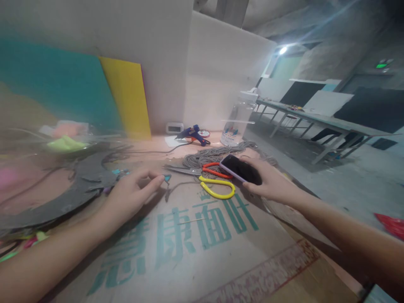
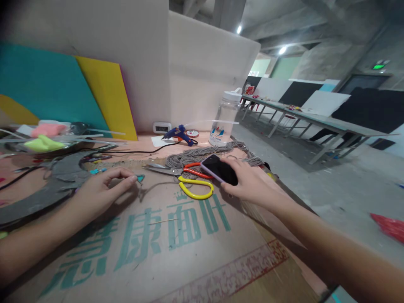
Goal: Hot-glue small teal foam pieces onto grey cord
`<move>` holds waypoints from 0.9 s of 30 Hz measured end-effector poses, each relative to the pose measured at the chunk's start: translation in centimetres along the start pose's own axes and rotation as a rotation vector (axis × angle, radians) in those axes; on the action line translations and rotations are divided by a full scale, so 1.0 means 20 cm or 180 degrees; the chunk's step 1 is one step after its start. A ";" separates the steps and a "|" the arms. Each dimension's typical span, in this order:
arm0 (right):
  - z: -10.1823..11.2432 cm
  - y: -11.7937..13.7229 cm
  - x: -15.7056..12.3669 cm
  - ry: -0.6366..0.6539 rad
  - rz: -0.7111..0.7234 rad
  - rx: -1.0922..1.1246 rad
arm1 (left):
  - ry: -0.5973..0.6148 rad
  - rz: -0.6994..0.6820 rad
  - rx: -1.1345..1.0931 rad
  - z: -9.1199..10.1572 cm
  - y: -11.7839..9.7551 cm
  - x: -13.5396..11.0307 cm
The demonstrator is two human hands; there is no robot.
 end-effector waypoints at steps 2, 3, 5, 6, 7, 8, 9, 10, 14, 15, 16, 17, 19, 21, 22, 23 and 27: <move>-0.05 0.09 0.03 0.0223 -0.0052 -0.0101 | -0.0008 0.0016 0.0025 0.00 0.00 0.00; -0.08 0.12 0.04 0.0321 -0.0102 -0.0093 | -0.0014 0.0050 0.0049 0.01 0.00 0.00; -0.10 0.17 0.05 0.0509 -0.0268 -0.0045 | -0.0035 0.0124 0.0130 0.01 0.00 0.00; -0.11 0.20 0.06 0.0581 -0.0308 -0.0014 | -0.0035 0.0146 0.0169 0.01 0.00 0.00; -0.11 0.21 0.05 0.0654 -0.0322 0.0035 | -0.0026 0.0163 0.0196 0.01 0.00 0.00; -0.10 0.23 0.05 0.0715 -0.0315 0.0090 | -0.0011 0.0157 0.0212 0.01 0.00 0.00; -0.09 0.24 0.04 0.0758 -0.0286 0.0146 | 0.0002 0.0128 0.0228 0.01 0.00 0.00; -0.08 0.25 0.04 0.0751 -0.0222 0.0206 | -0.0005 0.0083 0.0241 0.01 0.00 0.00; -0.01 0.23 0.01 0.0322 0.0275 0.0585 | -0.0097 0.0001 0.0383 0.01 0.02 0.00; 0.01 0.23 0.00 0.0281 0.0408 0.0745 | -0.0070 0.0050 0.0398 0.01 0.02 0.00; 0.02 0.22 0.00 0.0310 0.0529 0.0942 | -0.0036 0.0104 0.0388 0.01 0.03 0.00; 0.03 0.22 -0.01 0.0405 0.0634 0.1168 | 0.0016 0.0159 0.0371 0.01 0.04 0.00; 0.05 0.22 -0.03 0.0696 0.0793 0.1668 | 0.0062 0.0293 0.0365 0.02 0.04 -0.01; 0.05 0.24 -0.04 0.1031 0.0865 0.2090 | 0.0031 0.0445 0.0432 0.03 0.04 -0.01; 0.04 0.24 -0.04 0.1190 0.0869 0.2199 | 0.0022 0.0532 0.0460 0.03 0.04 -0.02; 0.04 0.25 -0.04 0.1319 0.0860 0.2254 | 0.0030 0.0606 0.0470 0.03 0.04 -0.02; 0.01 0.24 -0.03 0.1446 0.0505 0.2271 | 0.0090 0.0705 0.0560 0.02 0.05 -0.01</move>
Point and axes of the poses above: each hand's wrist, its own x-axis towards the middle knuckle, its own z-axis out of the back of the hand, y = z × x, the point moved 3 cm from there along x, towards the middle knuckle, and after that the axes turned 2 degrees about y, right-handed, at the moved point
